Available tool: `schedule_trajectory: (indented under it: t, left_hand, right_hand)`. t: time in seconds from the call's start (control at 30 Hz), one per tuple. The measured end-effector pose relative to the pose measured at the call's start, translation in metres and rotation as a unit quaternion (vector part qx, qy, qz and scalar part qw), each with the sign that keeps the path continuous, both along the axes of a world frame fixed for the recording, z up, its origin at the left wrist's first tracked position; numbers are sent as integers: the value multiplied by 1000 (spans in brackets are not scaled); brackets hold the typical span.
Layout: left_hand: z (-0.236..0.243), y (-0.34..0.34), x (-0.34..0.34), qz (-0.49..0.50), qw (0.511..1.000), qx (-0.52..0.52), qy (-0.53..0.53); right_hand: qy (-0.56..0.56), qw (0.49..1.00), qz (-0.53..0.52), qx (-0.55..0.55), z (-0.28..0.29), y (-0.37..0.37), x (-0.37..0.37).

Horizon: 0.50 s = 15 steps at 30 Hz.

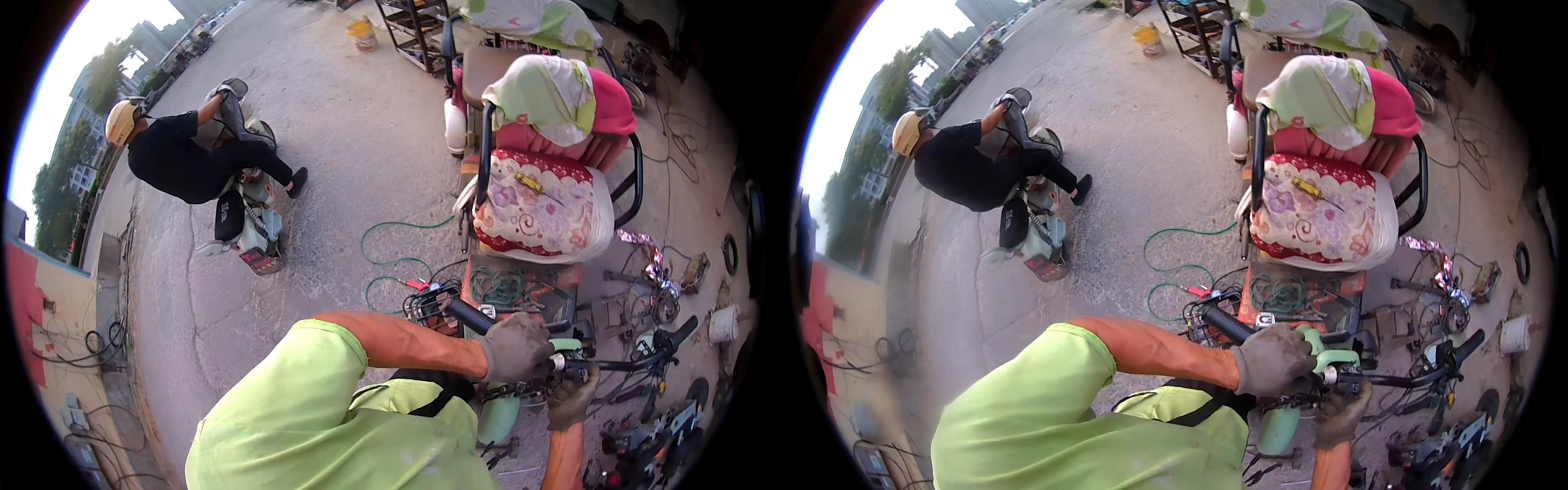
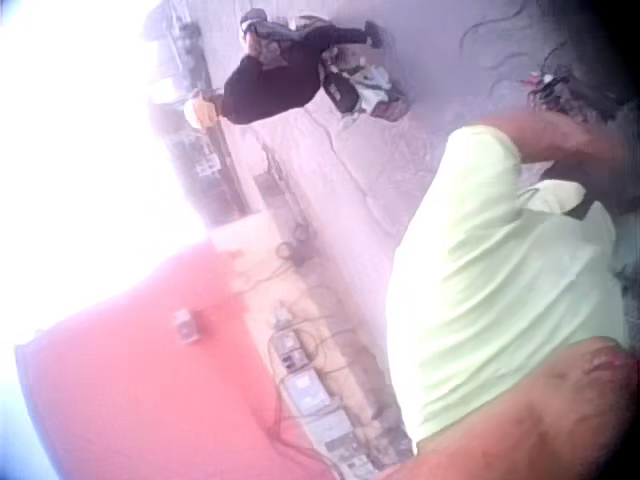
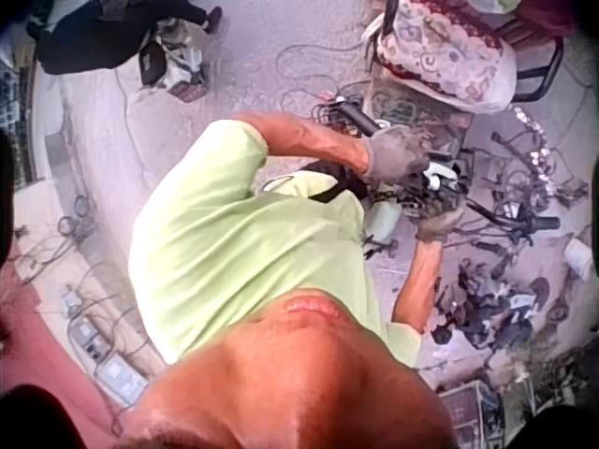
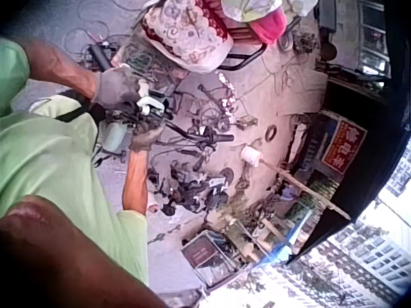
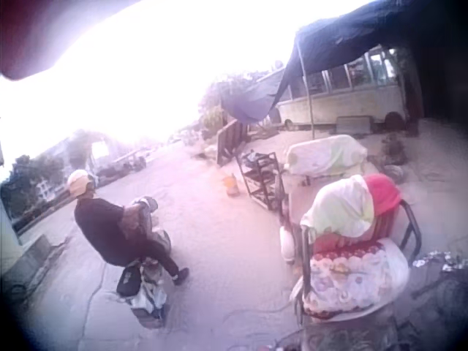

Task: The person adjusts and manipulates the handlebars and wiring of a green motorcycle. They repeatedly grip the handlebars, twist the throttle, and pull on wires near the handlebar stem.

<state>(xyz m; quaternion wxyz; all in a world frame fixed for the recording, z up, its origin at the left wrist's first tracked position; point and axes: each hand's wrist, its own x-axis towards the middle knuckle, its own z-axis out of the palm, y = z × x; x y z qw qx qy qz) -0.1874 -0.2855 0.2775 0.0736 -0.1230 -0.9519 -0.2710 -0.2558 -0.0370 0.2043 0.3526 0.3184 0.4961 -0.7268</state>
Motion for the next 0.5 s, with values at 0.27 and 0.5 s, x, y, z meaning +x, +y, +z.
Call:
schedule_trajectory:
  t: [0.27,0.5]
  left_hand:
    - [22,10,-2,-7,999,-17,-39]
    - [14,11,-6,3,999,-27,-28]
  right_hand:
    - [-18,997,-40,56,33,-23,7]
    - [4,999,-1,53,17,-16,3]
